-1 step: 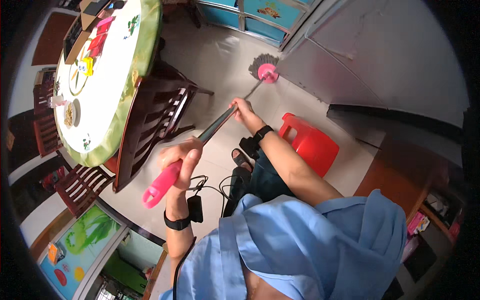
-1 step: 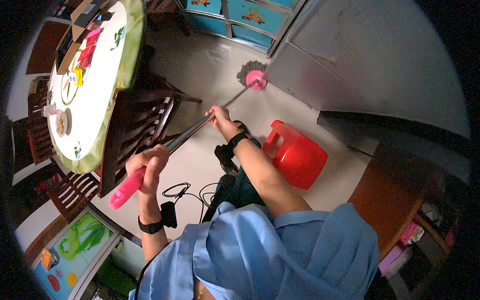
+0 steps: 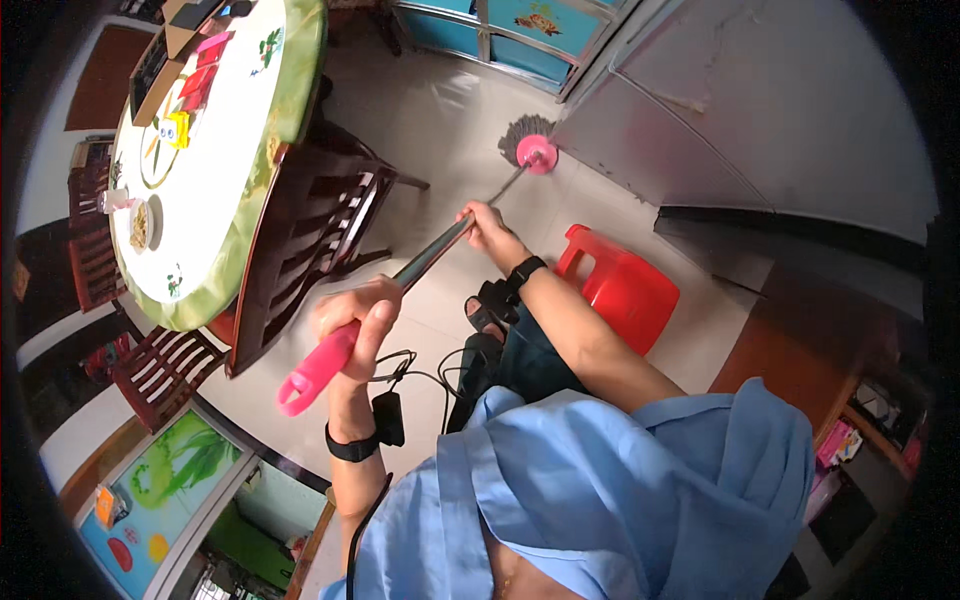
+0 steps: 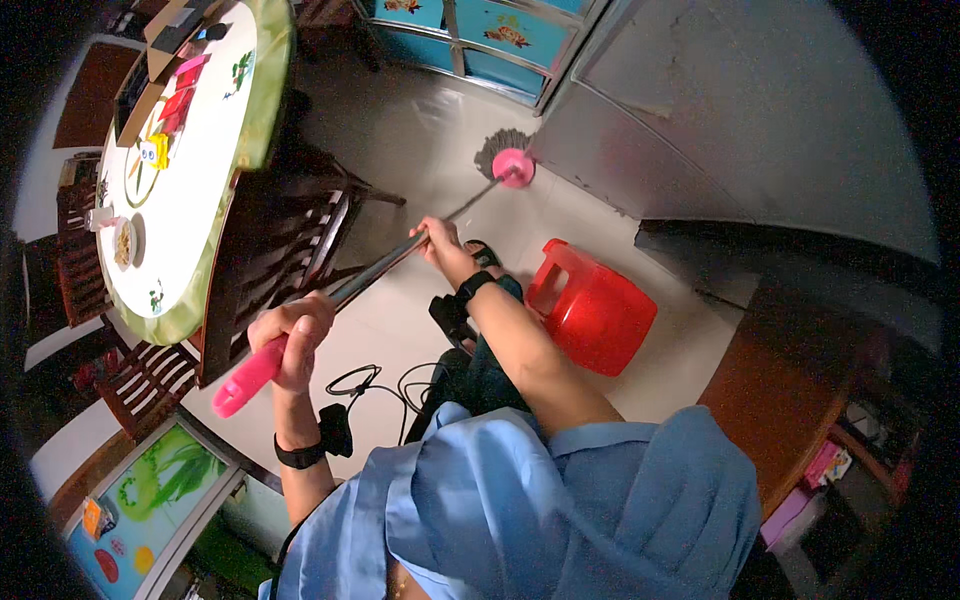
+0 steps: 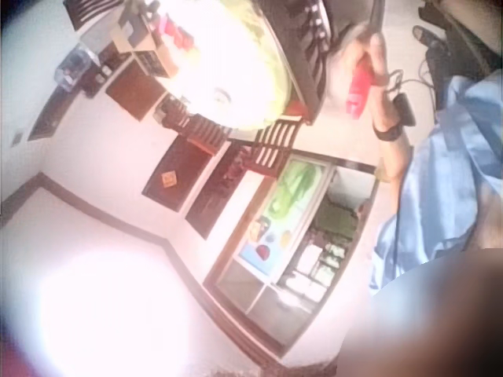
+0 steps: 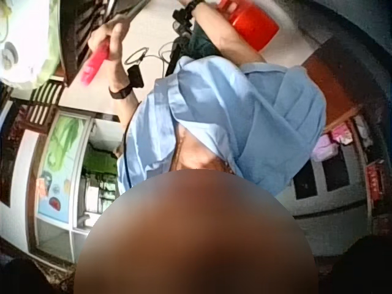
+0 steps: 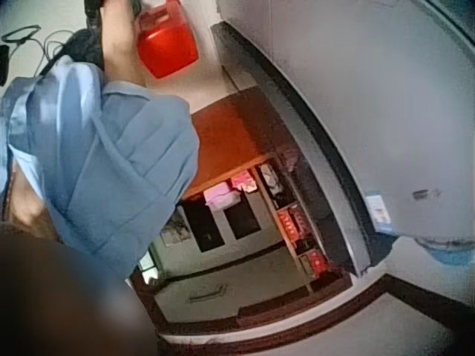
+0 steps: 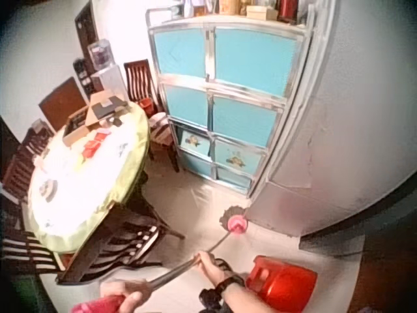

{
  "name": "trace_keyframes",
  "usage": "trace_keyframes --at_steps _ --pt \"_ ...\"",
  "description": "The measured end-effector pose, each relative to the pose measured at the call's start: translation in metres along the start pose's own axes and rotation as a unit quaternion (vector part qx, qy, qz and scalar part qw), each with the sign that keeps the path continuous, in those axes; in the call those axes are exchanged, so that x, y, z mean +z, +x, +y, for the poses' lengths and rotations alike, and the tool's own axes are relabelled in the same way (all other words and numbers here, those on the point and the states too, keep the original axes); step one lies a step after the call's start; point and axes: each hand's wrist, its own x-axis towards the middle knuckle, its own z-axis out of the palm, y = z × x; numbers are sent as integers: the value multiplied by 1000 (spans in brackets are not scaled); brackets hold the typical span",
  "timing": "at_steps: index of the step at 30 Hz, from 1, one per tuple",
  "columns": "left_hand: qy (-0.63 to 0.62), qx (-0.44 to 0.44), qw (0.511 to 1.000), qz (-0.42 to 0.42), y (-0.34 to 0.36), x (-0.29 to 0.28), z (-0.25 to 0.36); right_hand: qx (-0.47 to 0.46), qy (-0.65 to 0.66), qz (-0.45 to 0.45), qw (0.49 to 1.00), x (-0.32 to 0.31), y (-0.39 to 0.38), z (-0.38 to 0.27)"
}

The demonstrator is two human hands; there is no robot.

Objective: The recorder is mopping the tiled floor of a house using a mop and bucket.

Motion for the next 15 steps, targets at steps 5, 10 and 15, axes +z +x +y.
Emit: trace_keyframes --at_steps 5,10,15 --pt "-39 -8 999 -34 -95 -28 48 48 73 29 996 -20 -80 96" --pt "-59 12 996 -66 -172 -14 98 117 64 5 991 -63 -143 159" --pt "-74 82 993 -44 -195 36 139 105 109 -53 987 -88 -202 142"
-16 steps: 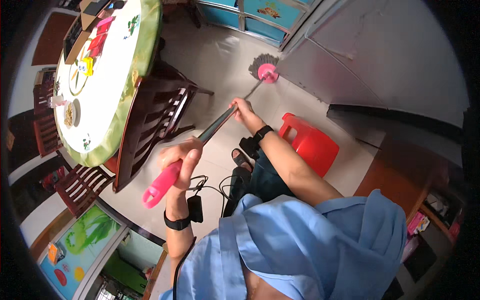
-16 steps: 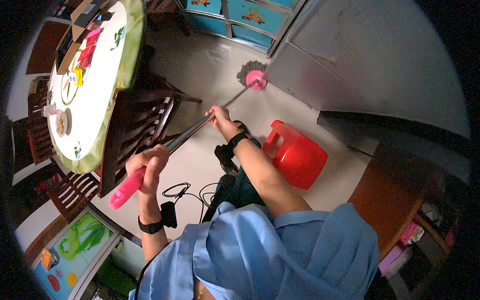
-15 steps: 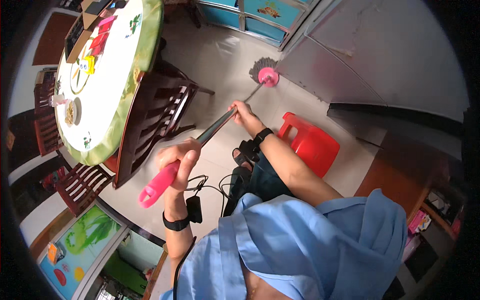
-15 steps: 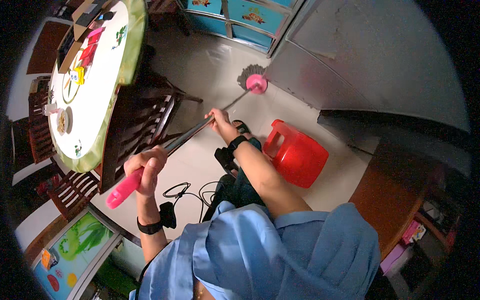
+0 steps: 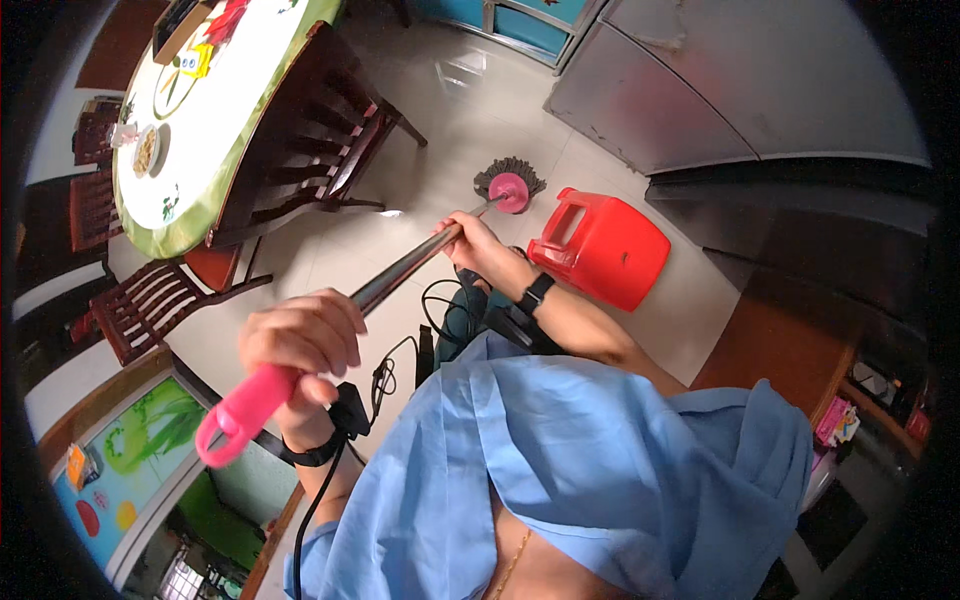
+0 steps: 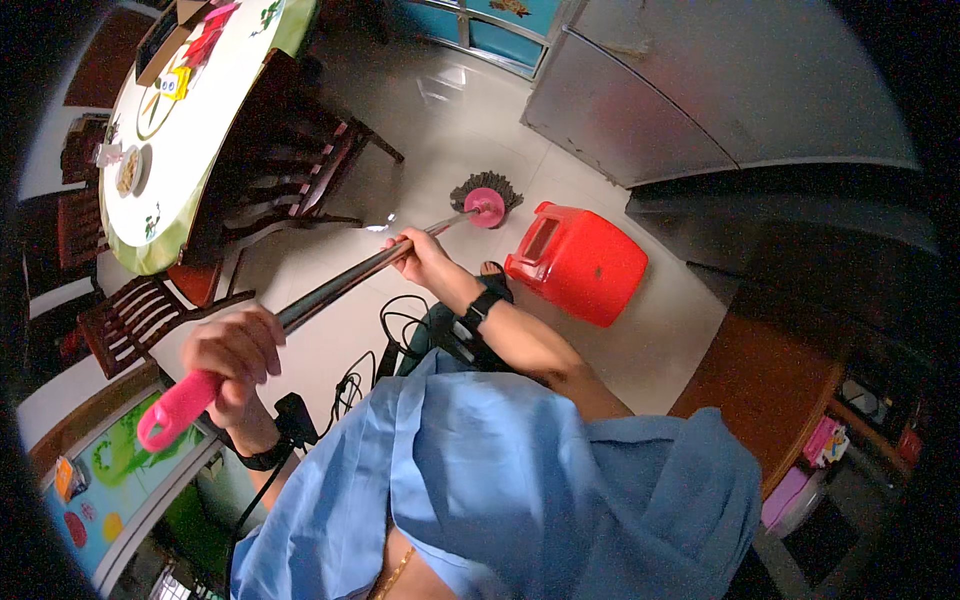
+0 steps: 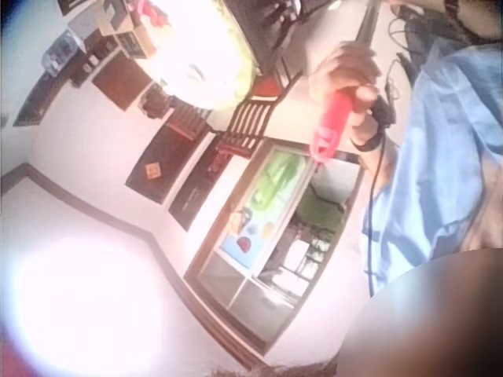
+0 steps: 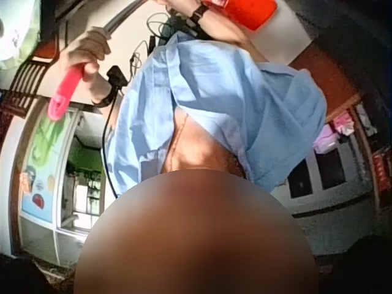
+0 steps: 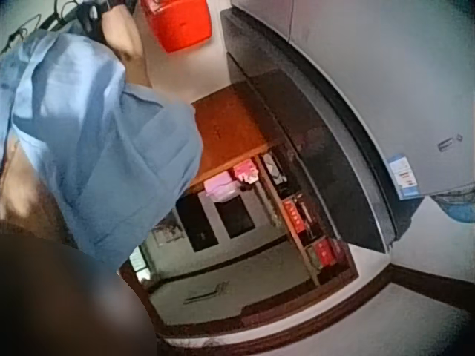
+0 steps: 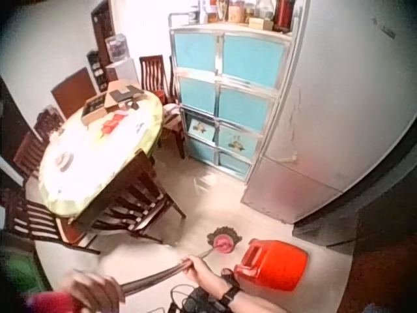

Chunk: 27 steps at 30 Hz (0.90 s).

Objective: The recorder is mopping the tiled floor of a house using a mop and bucket.

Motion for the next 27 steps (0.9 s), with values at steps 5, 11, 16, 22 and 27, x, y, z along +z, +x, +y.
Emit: trace_keyframes --at_steps 5,11,16,22,27 --pt "-42 24 999 -1 -11 5 11 -11 -35 -12 999 -10 -12 -13" --pt "-16 -62 998 -4 -47 10 -31 -23 -143 50 988 -49 9 -41" --pt "27 -99 983 155 -99 20 -49 17 -184 130 974 -88 49 -4" --pt "135 -116 952 248 -127 37 16 185 -241 103 947 -81 32 93" --pt "221 -91 941 239 -134 72 40 294 -278 44 913 -77 10 147"
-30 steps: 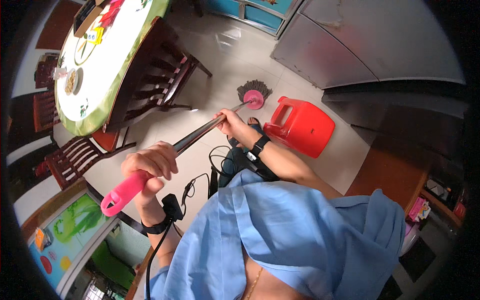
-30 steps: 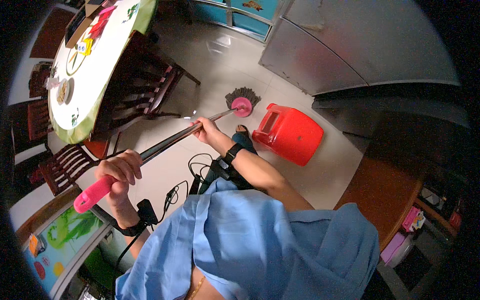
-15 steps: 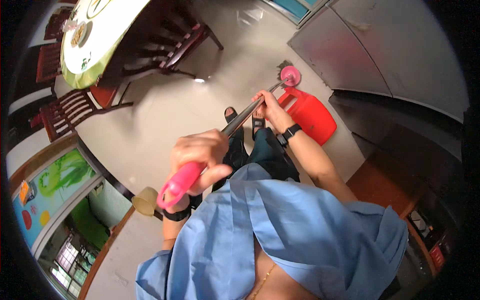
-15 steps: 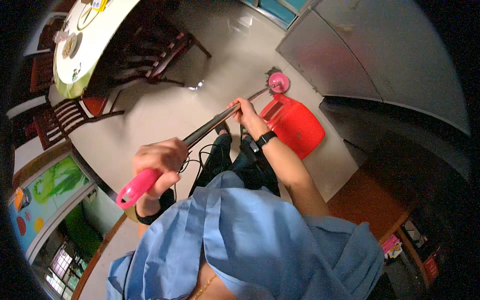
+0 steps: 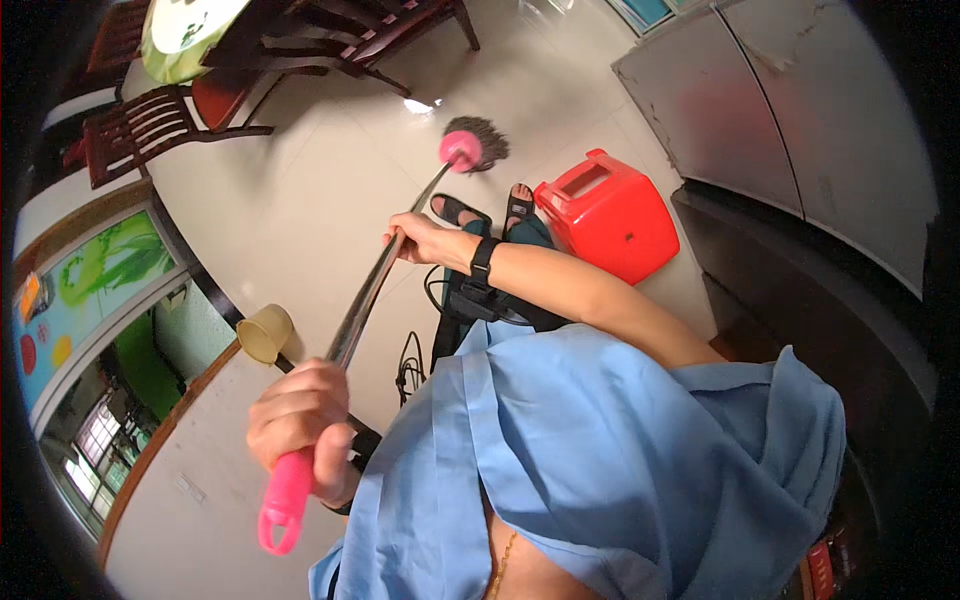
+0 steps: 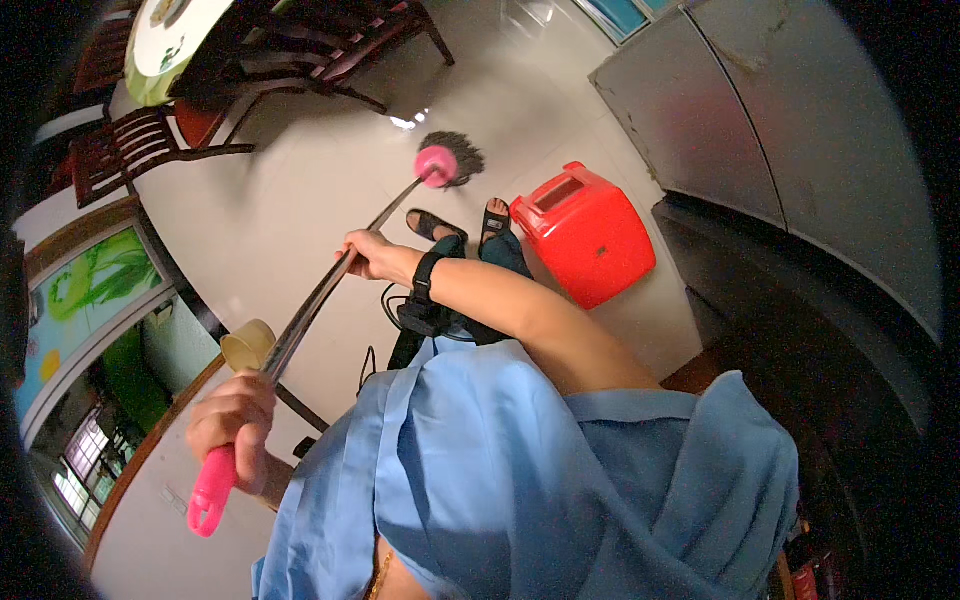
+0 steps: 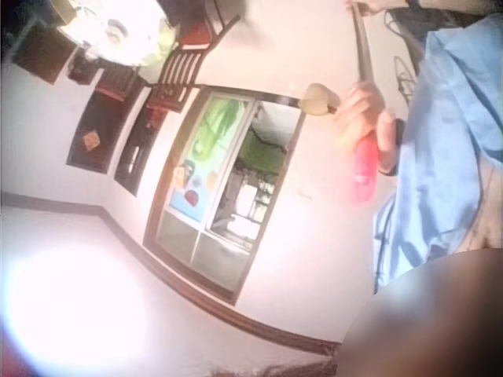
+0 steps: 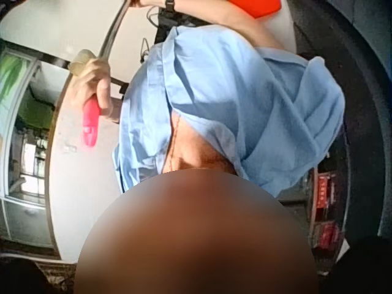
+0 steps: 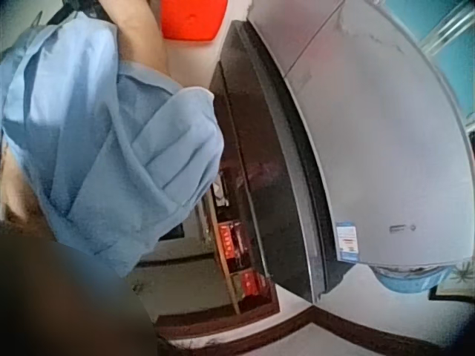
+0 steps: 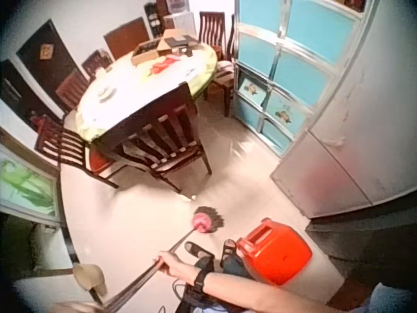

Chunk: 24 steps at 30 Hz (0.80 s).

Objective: The recorder is mopping the tiled floor of a house using a mop and bucket.

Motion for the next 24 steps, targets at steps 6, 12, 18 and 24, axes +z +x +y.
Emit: trace_keyframes --at_steps 6,12,18,24 --pt "10 101 995 -2 -39 -7 46 79 44 -89 992 23 -31 67" --pt "-123 166 968 -146 -80 -97 91 66 26 -168 983 44 -84 111" --pt "-135 135 982 -1 -175 -141 55 5 -37 -106 994 10 -37 157" --pt "-114 -31 989 87 -308 -236 27 -19 -70 31 997 -8 57 294"
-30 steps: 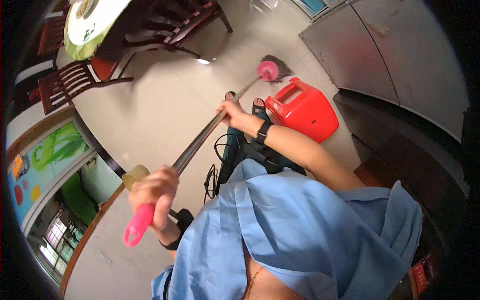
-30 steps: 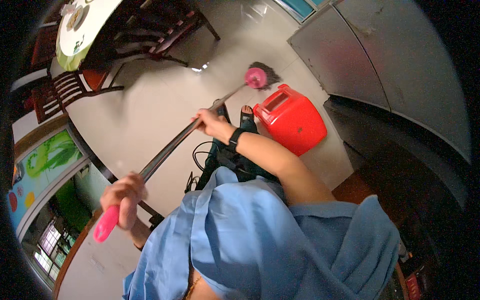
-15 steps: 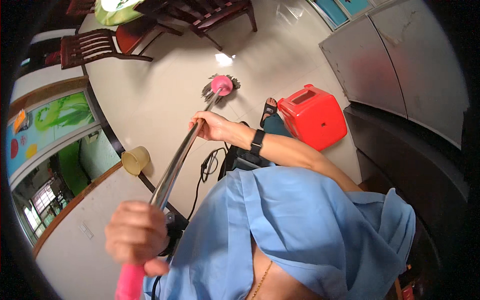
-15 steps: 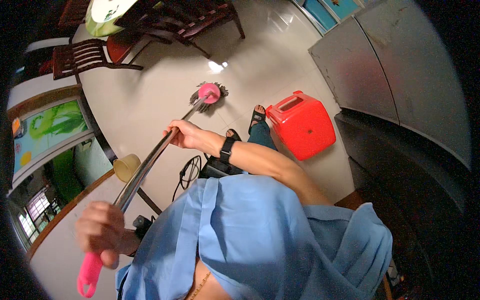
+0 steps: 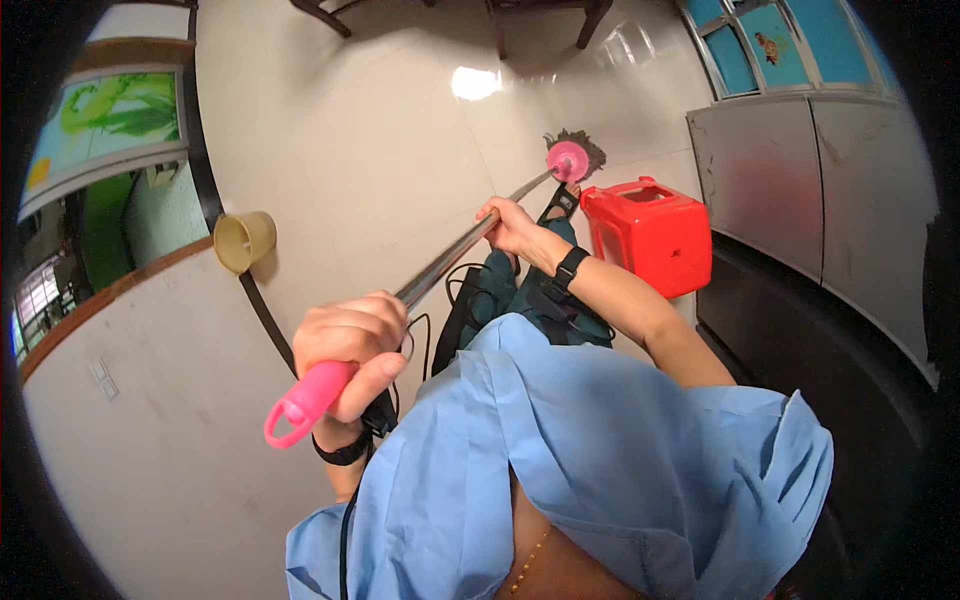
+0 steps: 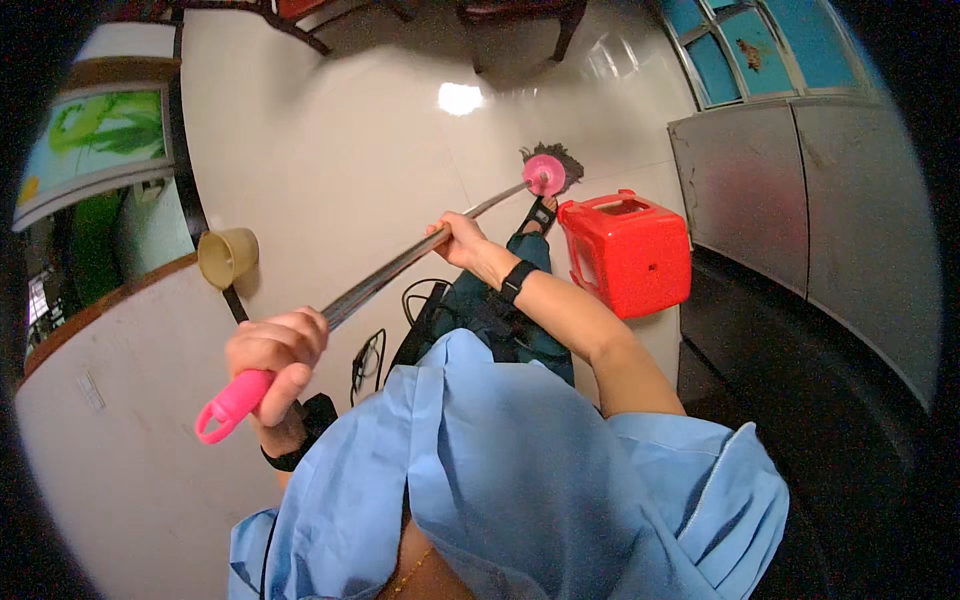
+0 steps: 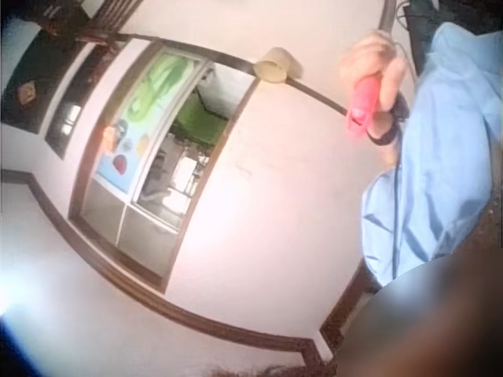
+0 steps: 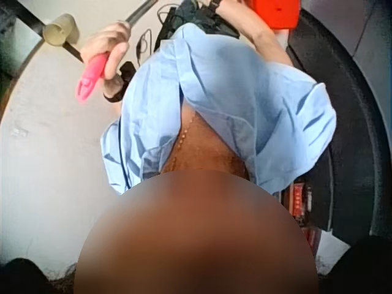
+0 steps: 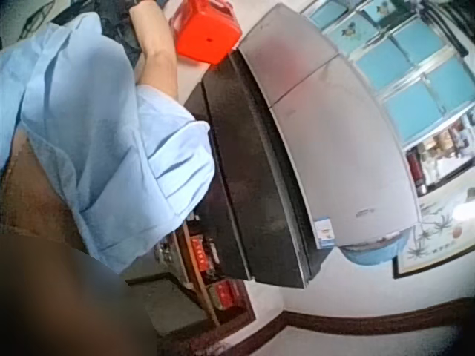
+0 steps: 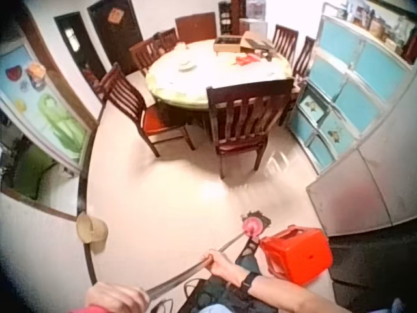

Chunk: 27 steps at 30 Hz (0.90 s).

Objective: The recorder is mopping the tiled floor of a house using a mop and bucket.

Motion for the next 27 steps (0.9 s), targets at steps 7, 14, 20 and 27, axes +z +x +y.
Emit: trace_keyframes --at_steps 7,14,20,27 --pt "98 12 994 48 -26 1 15 99 -15 -23 995 25 64 68" --pt "224 1 974 -30 -27 20 24 129 -83 -107 982 58 74 93" --pt "144 124 981 50 11 -3 36 55 -74 -261 961 87 4 34" --pt "193 28 981 14 36 68 9 -232 -15 89 968 -185 -57 -153"
